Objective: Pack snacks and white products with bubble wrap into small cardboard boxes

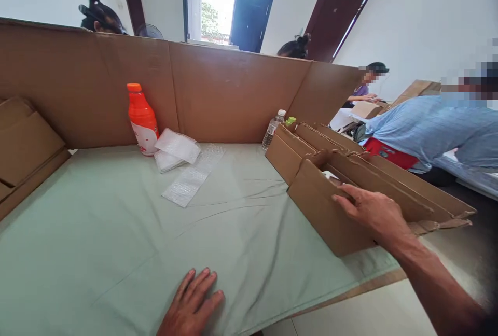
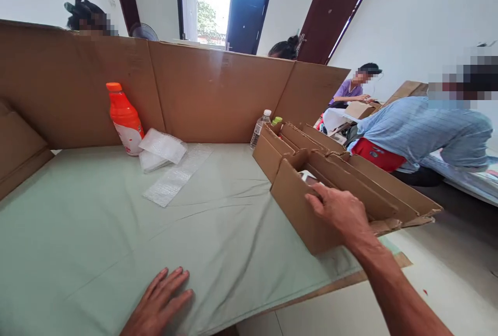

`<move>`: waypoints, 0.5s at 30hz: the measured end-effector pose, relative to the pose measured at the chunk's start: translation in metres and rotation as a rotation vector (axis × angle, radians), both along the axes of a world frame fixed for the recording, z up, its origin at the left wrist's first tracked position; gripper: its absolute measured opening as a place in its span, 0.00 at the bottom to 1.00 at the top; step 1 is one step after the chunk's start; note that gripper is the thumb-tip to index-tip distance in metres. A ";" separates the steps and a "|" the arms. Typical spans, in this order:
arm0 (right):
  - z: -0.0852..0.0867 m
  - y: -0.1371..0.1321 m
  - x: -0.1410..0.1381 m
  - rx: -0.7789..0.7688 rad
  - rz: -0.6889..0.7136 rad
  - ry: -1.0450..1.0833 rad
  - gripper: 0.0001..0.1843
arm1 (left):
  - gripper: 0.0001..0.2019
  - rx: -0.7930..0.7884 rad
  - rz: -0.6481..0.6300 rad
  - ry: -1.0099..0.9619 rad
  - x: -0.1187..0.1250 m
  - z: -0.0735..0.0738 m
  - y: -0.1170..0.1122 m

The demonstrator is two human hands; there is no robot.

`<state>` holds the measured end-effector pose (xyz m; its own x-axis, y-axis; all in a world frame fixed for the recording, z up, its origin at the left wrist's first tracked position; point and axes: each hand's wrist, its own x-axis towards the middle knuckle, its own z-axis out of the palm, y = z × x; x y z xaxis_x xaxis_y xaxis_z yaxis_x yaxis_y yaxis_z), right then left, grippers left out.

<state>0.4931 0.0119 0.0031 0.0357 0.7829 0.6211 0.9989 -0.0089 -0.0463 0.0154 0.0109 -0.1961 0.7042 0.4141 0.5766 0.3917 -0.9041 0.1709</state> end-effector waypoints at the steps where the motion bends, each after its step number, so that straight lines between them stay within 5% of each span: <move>1: 0.003 -0.004 -0.019 -0.016 0.002 -0.068 0.15 | 0.25 -0.127 0.030 -0.026 -0.004 0.004 0.000; 3: 0.012 -0.015 -0.065 -0.062 0.054 -0.188 0.16 | 0.29 -0.381 0.136 -0.070 -0.015 0.018 0.002; 5: 0.024 -0.026 -0.112 -0.140 0.254 -0.161 0.12 | 0.32 -0.552 0.246 -0.105 -0.025 0.036 0.008; 10: 0.049 -0.048 -0.176 -0.256 0.639 0.083 0.07 | 0.44 -0.678 0.331 -0.136 -0.037 0.060 0.011; 12: 0.043 -0.052 -0.170 -0.142 0.604 0.255 0.12 | 0.47 -0.683 0.335 -0.146 -0.039 0.059 0.004; 15: 0.007 -0.045 -0.151 0.013 0.352 0.681 0.13 | 0.44 -0.751 0.326 -0.156 -0.037 0.059 -0.009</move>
